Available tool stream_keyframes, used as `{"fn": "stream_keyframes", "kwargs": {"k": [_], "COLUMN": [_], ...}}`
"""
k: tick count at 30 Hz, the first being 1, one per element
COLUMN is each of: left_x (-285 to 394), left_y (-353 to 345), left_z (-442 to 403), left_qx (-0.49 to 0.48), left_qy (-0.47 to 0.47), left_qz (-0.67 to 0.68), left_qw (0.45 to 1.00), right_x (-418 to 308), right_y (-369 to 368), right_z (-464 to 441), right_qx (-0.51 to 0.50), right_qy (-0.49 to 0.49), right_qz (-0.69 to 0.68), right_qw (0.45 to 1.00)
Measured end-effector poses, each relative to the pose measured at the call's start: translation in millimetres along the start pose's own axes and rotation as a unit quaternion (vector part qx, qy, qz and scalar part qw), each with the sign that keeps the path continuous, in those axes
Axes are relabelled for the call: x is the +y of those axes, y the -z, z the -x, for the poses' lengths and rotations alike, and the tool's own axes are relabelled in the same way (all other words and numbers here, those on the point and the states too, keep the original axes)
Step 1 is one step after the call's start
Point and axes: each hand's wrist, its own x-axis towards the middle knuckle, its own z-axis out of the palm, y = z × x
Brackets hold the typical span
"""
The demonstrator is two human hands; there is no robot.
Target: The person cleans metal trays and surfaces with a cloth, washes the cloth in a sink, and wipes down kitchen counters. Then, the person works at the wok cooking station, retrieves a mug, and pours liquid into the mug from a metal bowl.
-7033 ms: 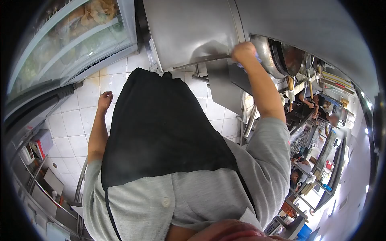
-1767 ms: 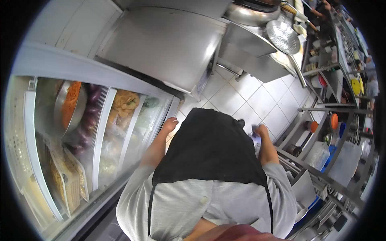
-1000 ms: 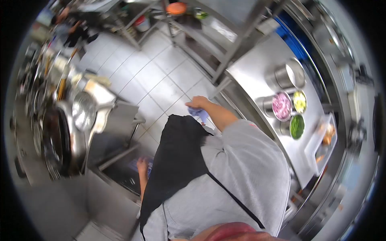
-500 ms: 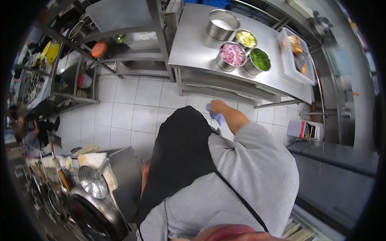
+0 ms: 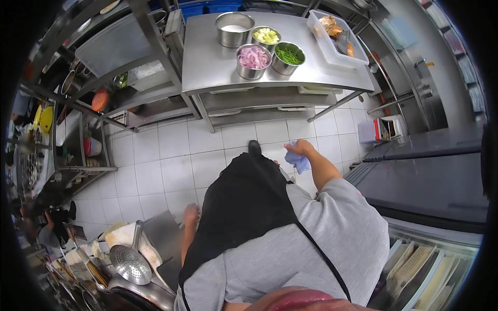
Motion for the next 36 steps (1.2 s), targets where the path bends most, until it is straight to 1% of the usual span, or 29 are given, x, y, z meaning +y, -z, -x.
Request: {"fn": "stream_keyframes", "kwargs": {"k": [1,4,6,7,9,12,13,15,16,17,18,19,20,21,22,23,24,25,26,27,29,31,32,33,34,36], "left_x": [9,10,29,39,55,68,70,61,61,68,81,111,157,194,251,306,358,402,443,481,542,577,587,593,599,603], "left_y": [-8,-24,-34,-37,-44,-61,-65,-74,-81,-92,-103,-114,-126,-137,-149,-166,-176,-186,-200,-210,-230,-252,-260,-267,-270,-270], "left_z": [4,-5,4,10,16,15,9,-19,-29,-32,-38,-37,-27,-26,-7,13,31,40,55,63,79,80,76,71,63,41], "left_qx": [-0.004,-0.023,-0.007,0.003,0.025,0.043,0.046,0.029,0.02,0.053,0.086,0.111,0.135,0.177,0.203,0.25,0.241,0.247,0.26,0.263,0.251,0.254,0.254,0.252,0.25,0.212], "left_qy": [-0.005,-0.04,-0.017,-0.006,-0.001,-0.001,-0.003,-0.017,-0.025,-0.054,-0.083,-0.099,-0.115,-0.207,-0.245,-0.373,-0.438,-0.53,-0.568,-0.62,-0.64,-0.629,-0.602,-0.573,-0.543,-0.522], "left_qz": [-0.038,-0.008,-0.025,-0.033,-0.058,-0.101,-0.118,-0.085,-0.068,-0.071,-0.074,-0.1,-0.127,-0.129,-0.16,-0.129,-0.137,-0.139,-0.141,-0.161,-0.226,-0.315,-0.349,-0.381,-0.413,-0.415], "left_qw": [0.999,0.999,1.0,0.999,0.998,0.994,0.992,0.996,0.997,0.995,0.99,0.984,0.976,0.953,0.934,0.884,0.855,0.799,0.768,0.721,0.69,0.664,0.672,0.68,0.687,0.714], "right_x": [3,14,24,23,13,4,1,0,9,20,13,4,6,9,2,-4,-10,-15,-21,-26,-37,-56,-65,-74,-85,-106], "right_y": [0,0,0,10,49,91,113,156,169,178,210,250,267,284,306,324,336,345,352,352,347,343,341,337,333,327], "right_z": [-3,-30,-64,-70,-66,-79,-76,-74,-88,-100,-82,-60,-61,-64,-55,-51,-58,-74,-90,-102,-121,-118,-116,-118,-123,-133], "right_qx": [-0.003,-0.007,-0.004,-0.014,-0.035,0.009,0.003,-0.012,0.027,0.064,0.064,0.067,0.12,0.173,0.215,0.28,0.352,0.39,0.427,0.421,0.409,0.439,0.453,0.433,0.411,0.372], "right_qy": [-0.002,0.004,0.02,0.059,0.14,0.102,0.11,0.121,0.146,0.17,0.157,0.144,0.158,0.169,0.169,0.202,0.218,0.223,0.229,0.232,0.233,0.283,0.306,0.359,0.424,0.494], "right_qz": [-0.007,-0.026,-0.045,-0.015,0.045,0.021,0.012,-0.008,-0.006,-0.004,-0.033,-0.063,-0.122,-0.181,-0.221,-0.221,-0.173,-0.139,-0.106,-0.046,0.073,0.065,0.064,0.006,-0.044,-0.085], "right_qw": [1.0,1.0,0.999,0.998,0.989,0.994,0.994,0.993,0.989,0.983,0.985,0.985,0.973,0.953,0.936,0.912,0.894,0.883,0.868,0.876,0.879,0.85,0.835,0.826,0.805,0.781]}}
